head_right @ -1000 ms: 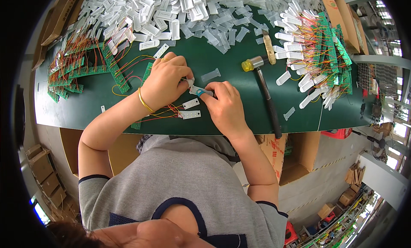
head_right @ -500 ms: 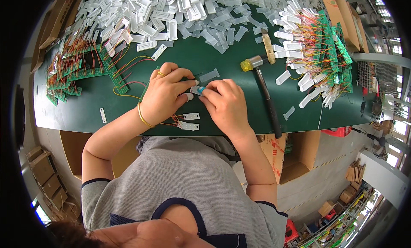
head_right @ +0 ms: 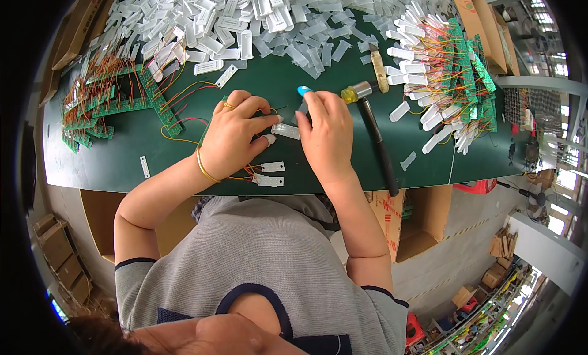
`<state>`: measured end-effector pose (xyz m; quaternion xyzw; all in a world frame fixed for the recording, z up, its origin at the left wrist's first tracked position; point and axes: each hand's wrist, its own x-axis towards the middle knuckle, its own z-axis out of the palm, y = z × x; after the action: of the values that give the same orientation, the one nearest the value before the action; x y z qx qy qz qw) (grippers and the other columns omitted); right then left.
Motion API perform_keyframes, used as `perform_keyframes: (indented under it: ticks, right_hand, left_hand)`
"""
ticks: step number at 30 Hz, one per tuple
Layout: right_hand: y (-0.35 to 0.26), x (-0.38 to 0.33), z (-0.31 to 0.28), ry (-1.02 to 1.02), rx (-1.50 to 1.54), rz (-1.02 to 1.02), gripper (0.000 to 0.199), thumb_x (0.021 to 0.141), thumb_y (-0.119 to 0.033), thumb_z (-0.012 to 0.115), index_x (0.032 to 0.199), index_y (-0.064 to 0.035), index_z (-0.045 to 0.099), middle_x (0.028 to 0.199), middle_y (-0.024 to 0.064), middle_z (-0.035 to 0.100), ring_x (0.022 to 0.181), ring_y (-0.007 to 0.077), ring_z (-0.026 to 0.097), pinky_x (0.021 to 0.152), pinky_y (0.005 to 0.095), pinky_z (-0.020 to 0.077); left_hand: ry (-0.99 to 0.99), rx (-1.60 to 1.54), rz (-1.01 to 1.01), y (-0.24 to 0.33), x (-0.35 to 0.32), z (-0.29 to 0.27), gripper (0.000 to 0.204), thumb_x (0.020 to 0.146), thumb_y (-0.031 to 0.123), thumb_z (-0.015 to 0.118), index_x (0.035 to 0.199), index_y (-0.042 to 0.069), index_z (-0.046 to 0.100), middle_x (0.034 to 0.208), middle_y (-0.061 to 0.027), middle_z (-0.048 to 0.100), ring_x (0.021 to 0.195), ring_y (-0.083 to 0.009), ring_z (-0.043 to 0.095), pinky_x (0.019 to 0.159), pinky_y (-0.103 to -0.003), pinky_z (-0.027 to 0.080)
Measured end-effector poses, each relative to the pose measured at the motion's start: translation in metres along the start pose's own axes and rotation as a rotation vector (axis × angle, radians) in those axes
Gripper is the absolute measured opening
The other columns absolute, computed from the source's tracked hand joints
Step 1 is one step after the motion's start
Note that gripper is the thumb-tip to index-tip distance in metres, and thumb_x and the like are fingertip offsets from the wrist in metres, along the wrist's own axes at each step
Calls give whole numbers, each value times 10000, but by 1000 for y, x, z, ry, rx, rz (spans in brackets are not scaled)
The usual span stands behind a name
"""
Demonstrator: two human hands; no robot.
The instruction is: Assembling plastic covers and components onto LED circuit boards at a factory workbench.
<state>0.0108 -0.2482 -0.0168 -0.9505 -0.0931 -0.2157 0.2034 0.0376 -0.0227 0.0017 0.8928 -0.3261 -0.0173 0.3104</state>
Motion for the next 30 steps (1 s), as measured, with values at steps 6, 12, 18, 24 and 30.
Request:
perform_keyframes:
  ticks: [6,12,18,24,30]
  right_hand:
    - [-7,-9,-5,-87,-93,142,411,889,-271,901,1200,-77,714,986,22,732,963,273,700,824,434,527]
    - [3,-4,-6,-97,-46,77,314,896,-145,869,1180,-77,756,1052,16,744,1022,253,699,843,437,526]
    - [18,-15,-18,-77,9,-178,242,828,-106,897,1055,-86,816,1048,42,703,1064,290,682,897,446,532]
    - [-2,-12,-21,-117,190,-125,215,801,-98,915,990,-76,815,1000,40,695,1056,287,682,901,447,546]
    - [-5,-8,-18,-161,181,-211,178,825,-104,896,984,-81,819,1000,33,690,1032,272,689,864,432,562]
  left_hand:
    - [-5,9,4,0,-2,-1,387,766,164,912,1150,167,866,1222,9,687,1252,-249,590,1036,-474,503]
    - [10,-3,4,-2,-2,1,391,760,153,902,1149,165,866,1226,4,679,1257,-258,591,1041,-471,504]
    - [11,-16,-15,-1,-3,3,404,750,135,887,1152,161,862,1222,-2,678,1265,-264,591,1055,-470,502]
    - [9,-13,-16,-3,-3,3,468,742,111,869,1208,148,837,1226,-5,678,1269,-261,592,1054,-466,502]
    - [8,2,-10,-1,-1,2,488,750,126,879,1234,140,824,1229,-8,681,1272,-265,593,1053,-467,504]
